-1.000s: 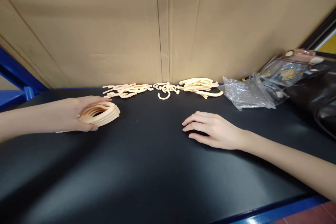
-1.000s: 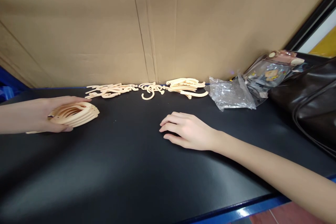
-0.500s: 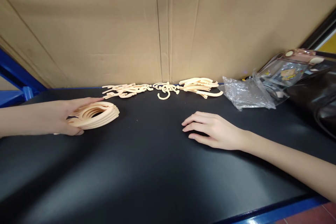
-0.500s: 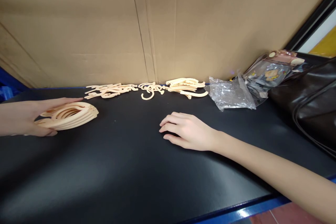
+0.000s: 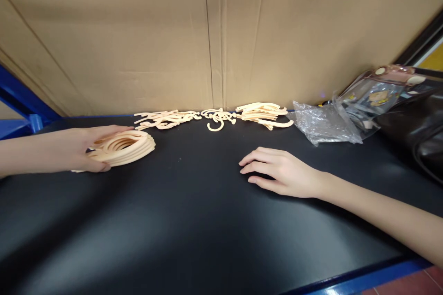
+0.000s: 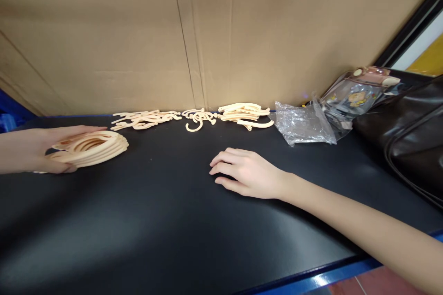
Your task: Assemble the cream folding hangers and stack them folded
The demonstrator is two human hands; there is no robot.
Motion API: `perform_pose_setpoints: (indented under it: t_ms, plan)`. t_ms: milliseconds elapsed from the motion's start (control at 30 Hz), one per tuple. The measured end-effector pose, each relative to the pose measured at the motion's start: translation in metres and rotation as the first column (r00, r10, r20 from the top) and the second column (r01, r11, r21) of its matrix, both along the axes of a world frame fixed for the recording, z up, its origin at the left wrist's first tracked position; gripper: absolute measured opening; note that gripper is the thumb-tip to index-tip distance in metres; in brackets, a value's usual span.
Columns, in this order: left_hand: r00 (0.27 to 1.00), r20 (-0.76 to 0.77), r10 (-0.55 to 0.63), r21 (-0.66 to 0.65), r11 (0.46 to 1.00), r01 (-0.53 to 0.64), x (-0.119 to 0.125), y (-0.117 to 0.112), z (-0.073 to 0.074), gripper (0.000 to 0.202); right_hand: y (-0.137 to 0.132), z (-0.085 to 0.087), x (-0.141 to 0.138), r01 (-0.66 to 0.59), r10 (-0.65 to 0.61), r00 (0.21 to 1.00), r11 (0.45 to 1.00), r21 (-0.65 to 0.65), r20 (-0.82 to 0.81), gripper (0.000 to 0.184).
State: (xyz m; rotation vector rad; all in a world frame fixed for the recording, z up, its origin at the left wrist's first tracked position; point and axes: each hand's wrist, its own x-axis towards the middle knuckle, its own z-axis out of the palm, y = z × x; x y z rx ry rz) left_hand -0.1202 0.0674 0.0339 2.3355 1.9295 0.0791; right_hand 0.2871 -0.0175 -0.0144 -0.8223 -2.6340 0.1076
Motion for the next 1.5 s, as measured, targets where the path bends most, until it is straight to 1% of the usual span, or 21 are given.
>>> perform_pose_setpoints:
  t_ms: [33,100,200,267,300,367,433,533,633,767,833,900,1000,1133,1167,1200,1233,1267,1333,1400,1500]
  plan:
    - [1.0,-0.006,-0.024,-0.086,0.996,0.023,-0.007,0.006,0.003,0.087,0.0,0.0,0.0,0.0,0.0,1.0,1.0,0.003,0.0,0.02]
    - [0.999,-0.049,-0.019,-0.149,0.989,0.011,-0.019,0.016,0.01,0.095,0.0,0.0,0.0,0.0,0.0,1.0,1.0,0.004,0.002,0.02]
    - [0.996,-0.055,-0.063,-0.035,0.998,0.061,-0.016,0.016,0.016,0.103,0.0,0.0,0.0,-0.002,0.001,1.0,1.0,0.002,0.002,0.02]
    - [0.984,-0.061,-0.17,0.112,0.978,0.176,0.002,0.007,0.017,0.105,0.0,0.001,0.0,0.001,-0.001,1.0,1.0,-0.001,0.002,0.02]
    - [0.972,-0.074,-0.221,0.206,0.951,0.232,0.015,0.001,0.017,0.102,0.0,0.001,0.0,0.003,-0.003,1.0,1.0,-0.001,0.003,0.02]
    - [0.935,-0.074,-0.347,0.41,0.844,0.346,0.046,-0.013,0.012,0.09,0.0,0.001,0.0,0.003,-0.003,1.0,1.0,0.0,0.004,0.019]
    - [0.907,-0.059,-0.417,0.468,0.791,0.394,0.077,-0.025,0.003,0.076,0.0,0.001,0.001,0.002,-0.002,1.0,1.0,0.001,0.008,0.019]
    - [0.831,-0.12,-0.543,0.38,0.748,0.544,0.117,-0.033,-0.018,0.068,-0.001,0.001,0.001,0.002,-0.002,1.0,1.0,0.0,0.012,0.019]
    - [0.808,-0.103,-0.58,0.246,0.772,0.586,0.144,-0.028,-0.035,0.07,-0.001,0.002,0.0,0.002,-0.002,1.0,1.0,0.003,0.008,0.019]
    - [0.858,-0.045,-0.512,0.165,0.843,0.512,0.162,-0.016,-0.046,0.073,-0.001,0.002,0.0,0.007,-0.007,1.0,1.0,-0.007,0.009,0.02]
    - [0.87,-0.018,-0.492,0.167,0.857,0.488,0.165,-0.013,-0.049,0.07,0.0,0.002,0.0,0.006,-0.006,1.0,1.0,-0.012,0.011,0.021]
    - [0.874,-0.007,-0.486,0.23,0.85,0.475,0.165,-0.015,-0.051,0.062,0.0,0.002,0.0,0.006,-0.006,1.0,1.0,-0.015,0.012,0.021]
    - [0.86,-0.087,-0.503,0.385,0.779,0.494,0.165,-0.021,-0.051,0.045,0.0,0.001,-0.001,0.011,-0.011,1.0,1.0,-0.016,0.011,0.021]
    - [0.742,-0.253,-0.62,0.492,0.578,0.651,0.168,-0.032,-0.047,0.028,0.0,0.002,-0.001,0.019,-0.018,1.0,1.0,-0.013,0.016,0.022]
    - [0.713,-0.261,-0.65,0.51,0.534,0.674,0.169,-0.034,-0.046,0.027,-0.001,0.002,-0.001,0.02,-0.019,1.0,1.0,-0.012,0.017,0.022]
    - [0.7,-0.25,-0.669,0.532,0.509,0.677,0.169,-0.035,-0.045,0.026,-0.001,0.002,-0.001,0.02,-0.019,1.0,1.0,-0.013,0.019,0.022]
    - [0.704,-0.22,-0.676,0.552,0.508,0.661,0.169,-0.036,-0.045,0.025,-0.001,0.002,-0.001,0.019,-0.018,1.0,1.0,-0.014,0.021,0.022]
    - [0.725,-0.175,-0.666,0.568,0.533,0.627,0.168,-0.036,-0.044,0.024,-0.001,0.002,-0.001,0.018,-0.017,1.0,1.0,-0.015,0.023,0.023]
    - [0.801,-0.083,-0.593,0.578,0.626,0.523,0.166,-0.031,-0.046,0.024,-0.001,0.002,-0.001,0.016,-0.015,1.0,1.0,-0.017,0.025,0.023]
    - [0.883,-0.038,-0.468,0.551,0.728,0.409,0.162,-0.022,-0.049,0.031,-0.001,0.002,-0.001,0.016,-0.016,1.0,1.0,-0.019,0.026,0.023]
    - [0.968,-0.057,-0.244,0.479,0.844,0.241,0.153,-0.004,-0.055,0.05,-0.001,0.002,0.0,0.017,-0.016,0.999,1.0,-0.021,0.028,0.023]
